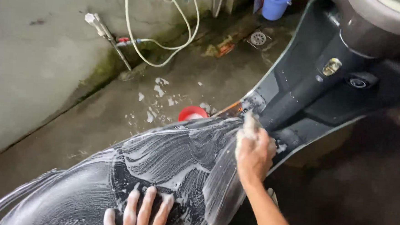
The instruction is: Scrubbing the seat of a motorcycle with a sponge and soapy water
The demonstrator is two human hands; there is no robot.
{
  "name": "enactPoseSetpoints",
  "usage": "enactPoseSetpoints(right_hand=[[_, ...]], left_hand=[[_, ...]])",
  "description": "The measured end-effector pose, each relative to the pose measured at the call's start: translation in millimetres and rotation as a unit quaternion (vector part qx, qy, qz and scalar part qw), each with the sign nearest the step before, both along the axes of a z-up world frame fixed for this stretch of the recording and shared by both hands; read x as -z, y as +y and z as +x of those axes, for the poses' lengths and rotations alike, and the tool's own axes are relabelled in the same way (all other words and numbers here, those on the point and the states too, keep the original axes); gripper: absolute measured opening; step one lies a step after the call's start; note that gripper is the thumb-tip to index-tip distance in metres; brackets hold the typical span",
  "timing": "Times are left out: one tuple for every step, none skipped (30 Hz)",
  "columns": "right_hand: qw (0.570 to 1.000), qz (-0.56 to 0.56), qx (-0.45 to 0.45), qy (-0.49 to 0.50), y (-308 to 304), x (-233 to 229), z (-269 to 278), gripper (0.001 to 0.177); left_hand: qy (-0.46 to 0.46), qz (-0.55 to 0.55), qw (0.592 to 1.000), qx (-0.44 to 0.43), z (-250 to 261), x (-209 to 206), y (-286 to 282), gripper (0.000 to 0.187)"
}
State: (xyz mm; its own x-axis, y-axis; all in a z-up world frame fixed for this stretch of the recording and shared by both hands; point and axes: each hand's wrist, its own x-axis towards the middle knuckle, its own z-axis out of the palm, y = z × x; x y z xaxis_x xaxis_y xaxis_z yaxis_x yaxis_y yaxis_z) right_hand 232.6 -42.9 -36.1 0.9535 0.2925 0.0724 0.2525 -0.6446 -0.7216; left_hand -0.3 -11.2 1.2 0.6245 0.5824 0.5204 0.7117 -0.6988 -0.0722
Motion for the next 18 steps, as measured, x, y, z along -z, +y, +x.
enactPoseSetpoints(right_hand=[[1.0,-0.016,0.014,-0.003,2.4,-2.9,-4.9,0.044],[0.999,-0.033,0.03,-0.013,5.3,-6.0,-2.0,0.042],[0.999,-0.03,0.031,-0.022,-4.2,-2.5,-13.7,0.042],[0.995,-0.018,-0.031,-0.094,-13.7,3.0,-32.8,0.046],[0.982,-0.007,-0.091,-0.166,-24.2,9.7,-52.7,0.05],[0.982,-0.013,-0.094,-0.16,-19.5,7.8,-34.3,0.05],[0.986,-0.024,-0.095,-0.133,-14.9,6.3,-16.2,0.051],[0.989,-0.026,-0.095,-0.114,-1.1,4.2,5.4,0.051],[0.988,-0.022,-0.097,-0.114,9.9,-5.8,16.2,0.051],[0.998,-0.052,-0.017,0.044,18.0,-16.0,27.4,0.046],[0.974,-0.08,0.062,0.201,26.6,-26.4,39.3,0.044],[0.976,-0.078,0.064,0.193,15.6,-19.8,25.8,0.044],[0.993,-0.081,-0.003,0.084,5.1,-12.3,12.5,0.049],[0.994,-0.081,-0.075,-0.021,-2.1,-2.1,-6.8,0.061],[0.994,-0.076,-0.078,-0.023,7.8,-9.8,-6.2,0.061],[0.991,-0.079,-0.101,-0.035,4.9,-16.3,-9.6,0.059],[0.988,-0.081,-0.124,-0.046,1.8,-22.5,-13.1,0.059],[0.988,-0.077,-0.128,-0.044,10.6,-17.5,11.2,0.059]], left_hand=[[0.002,0.042,0.999,0.004,-1.1,0.7,3.2,0.043],[-0.004,0.082,0.997,0.009,5.5,4.5,8.1,0.038],[-0.012,0.085,0.996,0.009,6.7,16.8,11.2,0.038],[0.013,0.064,0.998,0.005,0.6,27.6,13.0,0.034],[0.037,0.043,0.998,0.001,-6.4,39.6,14.0,0.032],[0.043,0.035,0.998,-0.001,-3.8,30.1,12.6,0.032],[0.002,0.079,0.997,0.02,-1.3,20.7,11.2,0.027],[-0.044,0.133,0.989,0.038,4.5,11.7,17.9,0.023],[-0.044,0.137,0.989,0.035,3.2,11.1,15.6,0.023],[-0.042,0.101,0.994,0.028,2.5,10.4,11.1,0.032],[-0.039,0.066,0.997,0.02,2.7,9.6,7.1,0.048],[-0.048,0.068,0.996,0.02,2.8,22.3,10.2,0.048],[-0.045,0.084,0.995,0.019,3.4,35.3,13.7,0.029],[-0.036,0.105,0.994,0.014,-2.5,47.0,18.5,0.015],[-0.037,0.11,0.993,0.011,1.8,34.8,23.5,0.015],[-0.03,0.091,0.995,0.01,2.4,22.3,16.6,0.023],[-0.023,0.072,0.997,0.008,3.0,10.1,9.6,0.032],[-0.02,0.076,0.997,0.006,3.6,10.9,11.8,0.032]])
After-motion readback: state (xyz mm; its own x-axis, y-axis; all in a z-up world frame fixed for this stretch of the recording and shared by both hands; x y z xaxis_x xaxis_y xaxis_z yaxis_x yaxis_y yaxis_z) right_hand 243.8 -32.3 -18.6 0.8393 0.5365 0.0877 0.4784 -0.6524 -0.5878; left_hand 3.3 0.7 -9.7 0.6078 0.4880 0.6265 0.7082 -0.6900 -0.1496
